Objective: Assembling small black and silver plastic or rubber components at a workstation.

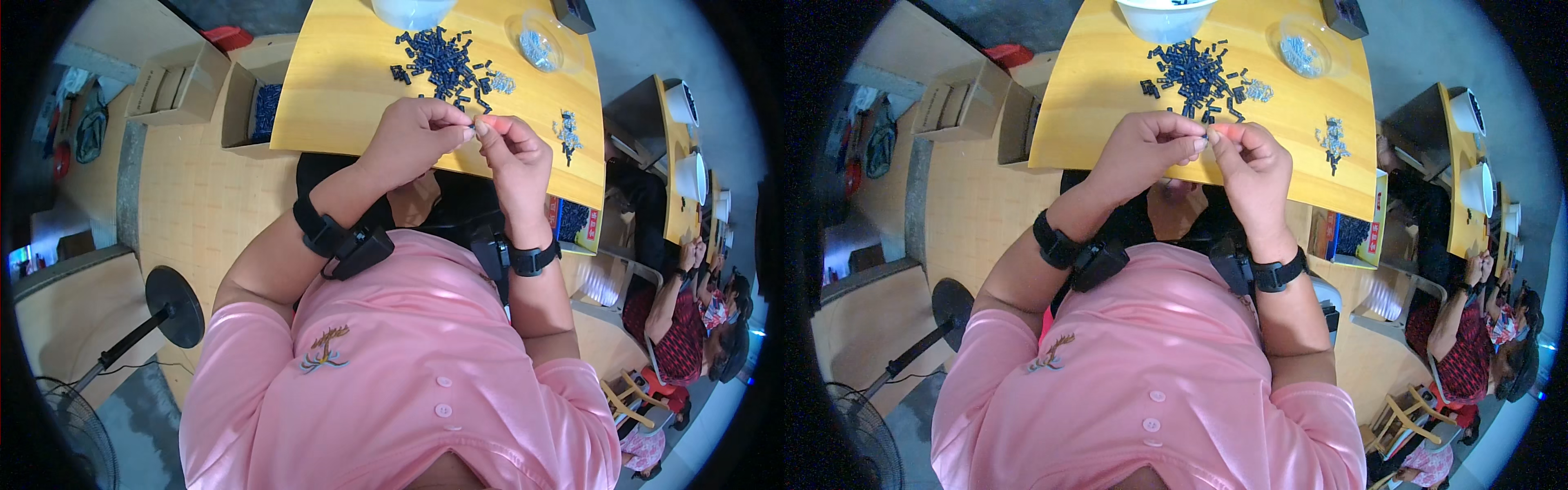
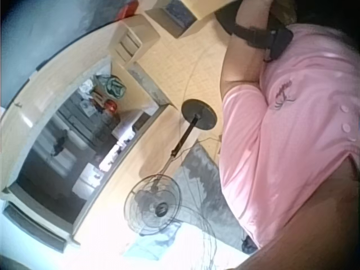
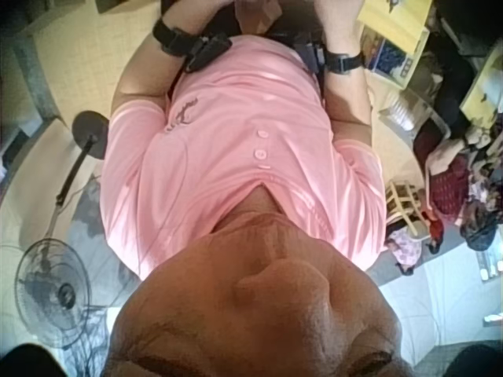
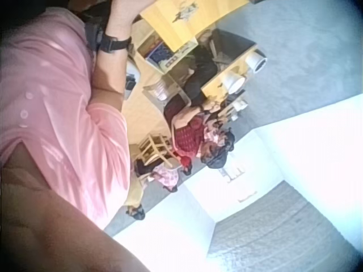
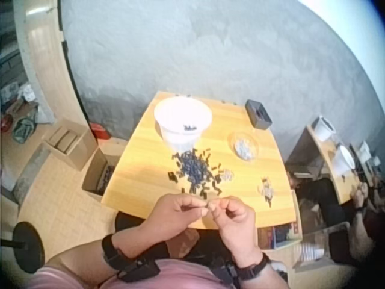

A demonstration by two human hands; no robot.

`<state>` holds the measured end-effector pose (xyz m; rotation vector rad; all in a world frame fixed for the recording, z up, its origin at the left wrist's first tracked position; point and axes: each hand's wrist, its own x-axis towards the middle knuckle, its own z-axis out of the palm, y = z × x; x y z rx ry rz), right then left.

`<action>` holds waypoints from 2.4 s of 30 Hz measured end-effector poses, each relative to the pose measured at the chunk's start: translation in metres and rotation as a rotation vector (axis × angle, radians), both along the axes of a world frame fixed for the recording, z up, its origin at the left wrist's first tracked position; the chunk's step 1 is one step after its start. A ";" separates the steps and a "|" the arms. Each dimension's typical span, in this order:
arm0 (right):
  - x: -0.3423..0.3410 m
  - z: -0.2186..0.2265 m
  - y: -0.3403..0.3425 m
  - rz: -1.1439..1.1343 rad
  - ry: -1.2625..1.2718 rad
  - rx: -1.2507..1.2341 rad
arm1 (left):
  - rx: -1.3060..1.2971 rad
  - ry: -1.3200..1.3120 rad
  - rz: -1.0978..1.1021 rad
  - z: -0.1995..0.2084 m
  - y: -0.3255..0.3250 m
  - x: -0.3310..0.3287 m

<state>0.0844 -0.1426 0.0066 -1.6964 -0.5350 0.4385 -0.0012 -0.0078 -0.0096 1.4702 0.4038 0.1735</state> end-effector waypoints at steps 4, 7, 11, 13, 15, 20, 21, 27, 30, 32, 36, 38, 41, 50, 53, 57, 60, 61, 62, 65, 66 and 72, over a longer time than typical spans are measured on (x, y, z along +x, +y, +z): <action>-0.005 -0.007 -0.007 0.040 -0.018 0.050 | -0.045 -0.006 -0.014 -0.006 -0.004 -0.004; -0.009 -0.012 -0.010 0.089 -0.092 0.098 | -0.107 0.014 -0.028 -0.006 -0.006 -0.007; -0.018 -0.011 -0.013 0.134 -0.296 0.032 | -0.337 0.002 -0.037 -0.008 -0.010 -0.012; -0.024 -0.008 -0.012 0.129 -0.360 -0.023 | -0.394 0.038 -0.032 -0.007 -0.012 -0.014; -0.029 -0.005 -0.011 0.115 -0.490 -0.134 | -0.452 0.073 -0.029 -0.006 -0.015 -0.016; -0.028 -0.009 -0.013 0.118 -0.570 -0.182 | -0.529 0.098 0.032 -0.007 -0.022 -0.018; -0.028 -0.008 -0.013 0.127 -0.583 -0.187 | -0.529 0.098 0.033 -0.009 -0.022 -0.018; -0.028 -0.013 -0.014 0.149 -0.579 -0.198 | -0.552 0.119 0.055 -0.017 -0.025 -0.020; -0.028 -0.016 -0.013 0.152 -0.597 -0.187 | -0.540 0.189 -0.002 -0.019 -0.023 -0.021; -0.028 -0.018 -0.013 0.156 -0.614 -0.178 | -0.531 0.155 0.008 -0.023 -0.024 -0.022; -0.030 -0.018 -0.013 0.167 -0.608 -0.192 | -0.525 0.126 0.032 -0.024 -0.026 -0.025; -0.029 -0.019 -0.013 0.170 -0.612 -0.196 | -0.467 0.135 0.041 -0.024 -0.027 -0.025; -0.028 -0.020 -0.012 0.168 -0.646 -0.168 | -0.449 0.105 0.041 -0.021 -0.027 -0.024; -0.024 -0.014 -0.010 0.210 -0.595 -0.135 | -0.407 0.111 0.091 -0.022 -0.029 -0.023; -0.023 -0.006 -0.008 0.237 -0.537 -0.131 | -0.461 0.093 0.118 -0.024 -0.023 -0.024; -0.018 -0.006 -0.011 0.223 -0.509 -0.172 | -0.485 0.115 0.107 -0.017 -0.019 -0.025; -0.014 -0.009 -0.005 0.282 -0.627 -0.149 | -0.488 0.125 0.113 -0.015 -0.014 -0.027; -0.013 -0.010 -0.003 0.310 -0.691 -0.147 | -0.482 0.108 0.140 -0.016 -0.012 -0.028; -0.013 -0.009 0.000 0.310 -0.691 -0.146 | -0.476 0.091 0.168 -0.016 -0.011 -0.029; -0.016 -0.009 0.008 0.345 -0.818 -0.133 | -0.461 0.099 0.202 -0.016 -0.008 -0.031; -0.017 -0.008 0.010 0.355 -0.820 -0.133 | -0.461 0.099 0.203 -0.016 -0.007 -0.032; -0.005 -0.007 0.012 0.344 -0.606 -0.137 | -0.468 0.155 0.200 -0.012 0.004 -0.032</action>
